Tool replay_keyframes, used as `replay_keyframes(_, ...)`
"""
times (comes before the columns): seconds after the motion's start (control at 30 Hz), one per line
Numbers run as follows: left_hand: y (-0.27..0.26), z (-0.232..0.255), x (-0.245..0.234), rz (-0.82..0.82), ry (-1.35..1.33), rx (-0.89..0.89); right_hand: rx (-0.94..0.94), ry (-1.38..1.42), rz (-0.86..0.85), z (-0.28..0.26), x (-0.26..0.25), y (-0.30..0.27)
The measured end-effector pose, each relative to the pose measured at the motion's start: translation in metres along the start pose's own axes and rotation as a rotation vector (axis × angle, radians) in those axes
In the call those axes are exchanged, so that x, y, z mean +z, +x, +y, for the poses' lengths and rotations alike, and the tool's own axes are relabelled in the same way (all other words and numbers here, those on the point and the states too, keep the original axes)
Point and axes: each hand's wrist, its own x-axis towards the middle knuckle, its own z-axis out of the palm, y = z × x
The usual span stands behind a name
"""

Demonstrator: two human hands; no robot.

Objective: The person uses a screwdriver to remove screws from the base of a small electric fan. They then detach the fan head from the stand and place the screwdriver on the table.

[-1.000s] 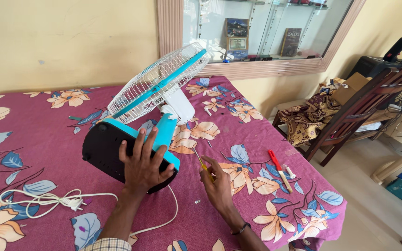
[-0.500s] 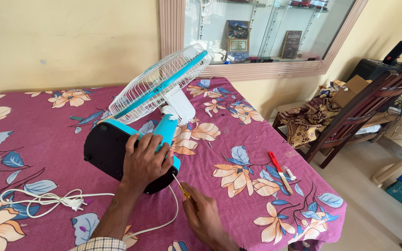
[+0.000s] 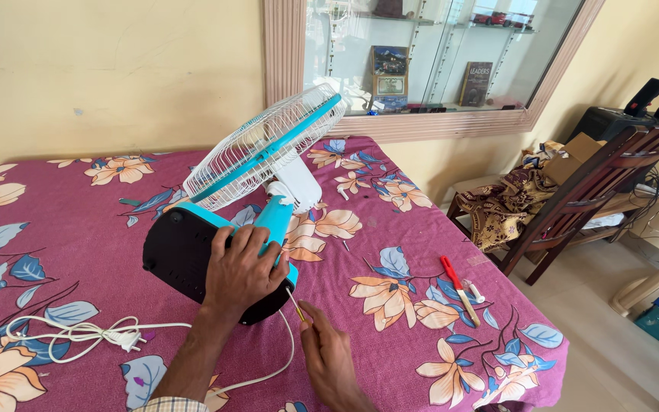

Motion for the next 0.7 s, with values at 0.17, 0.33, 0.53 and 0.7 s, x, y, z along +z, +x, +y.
replay_keyframes(0.17, 0.020, -0.007, -0.011, -0.143, -0.047, 0.040, 0.067, 0.271, -0.016, -0.003, 0.014, -0.006)
replay_keyframes(0.33, 0.029, -0.008, -0.017, -0.202, -0.035, 0.056, 0.330, 0.926, -0.086, -0.006, 0.024, -0.008)
replay_keyframes(0.53, 0.036, 0.002, -0.013, -0.321, 0.050, -0.003, 0.324, 1.064, -0.071, -0.003, 0.026, -0.003)
replay_keyframes(0.7, 0.042, 0.004, -0.006, -0.346, 0.089, -0.012, 0.363, 1.055, -0.016, -0.003, 0.021, 0.008)
